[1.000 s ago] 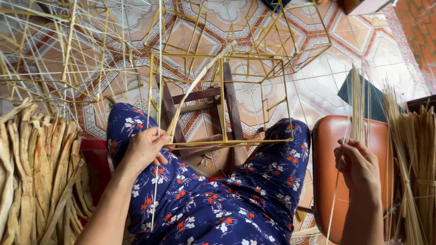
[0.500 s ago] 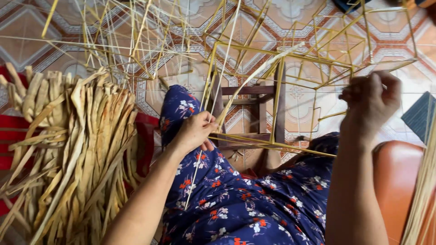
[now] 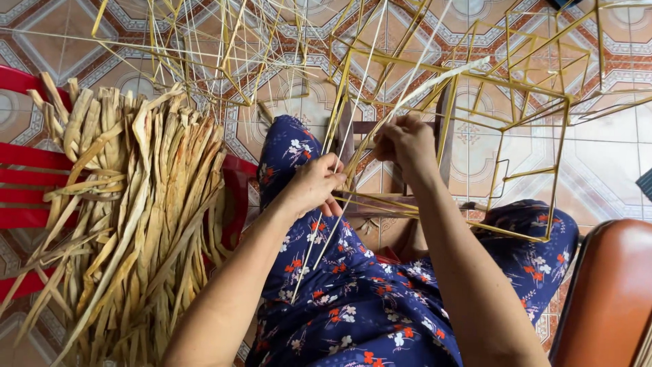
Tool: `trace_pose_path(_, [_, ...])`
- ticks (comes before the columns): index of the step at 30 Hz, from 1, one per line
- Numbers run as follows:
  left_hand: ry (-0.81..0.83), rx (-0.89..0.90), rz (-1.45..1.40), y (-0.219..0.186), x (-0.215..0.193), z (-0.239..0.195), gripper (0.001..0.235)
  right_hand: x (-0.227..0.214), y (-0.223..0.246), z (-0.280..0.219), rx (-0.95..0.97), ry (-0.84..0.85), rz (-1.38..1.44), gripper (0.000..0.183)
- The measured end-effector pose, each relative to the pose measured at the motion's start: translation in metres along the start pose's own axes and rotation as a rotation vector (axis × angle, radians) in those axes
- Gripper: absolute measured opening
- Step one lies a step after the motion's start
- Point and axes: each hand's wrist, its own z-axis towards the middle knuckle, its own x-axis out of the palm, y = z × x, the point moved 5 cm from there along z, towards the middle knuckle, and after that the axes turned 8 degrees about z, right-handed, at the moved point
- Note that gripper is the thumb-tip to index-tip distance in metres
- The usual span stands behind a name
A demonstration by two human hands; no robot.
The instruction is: The recorder is weaving plant fibers onto a wire frame to create furniture or a decorative object.
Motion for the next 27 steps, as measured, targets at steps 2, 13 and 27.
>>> trace_pose_path(2, [-0.003, -0.005, 0.004, 0.001, 0.001, 0.001, 0.02, 0.009, -0.006, -0.009, 0.014, 0.032, 0.01, 0.012])
trace_pose_path(13, [-0.072, 0.014, 0.05, -0.004, 0.001, -0.004, 0.019, 0.031, -0.02, -0.026, 0.038, 0.054, -0.052, 0.015])
trace_pose_path(27, [-0.224, 0.052, 0.096, -0.006, 0.007, -0.01, 0.013, 0.009, -0.005, -0.119, -0.124, 0.041, -0.264, 0.024])
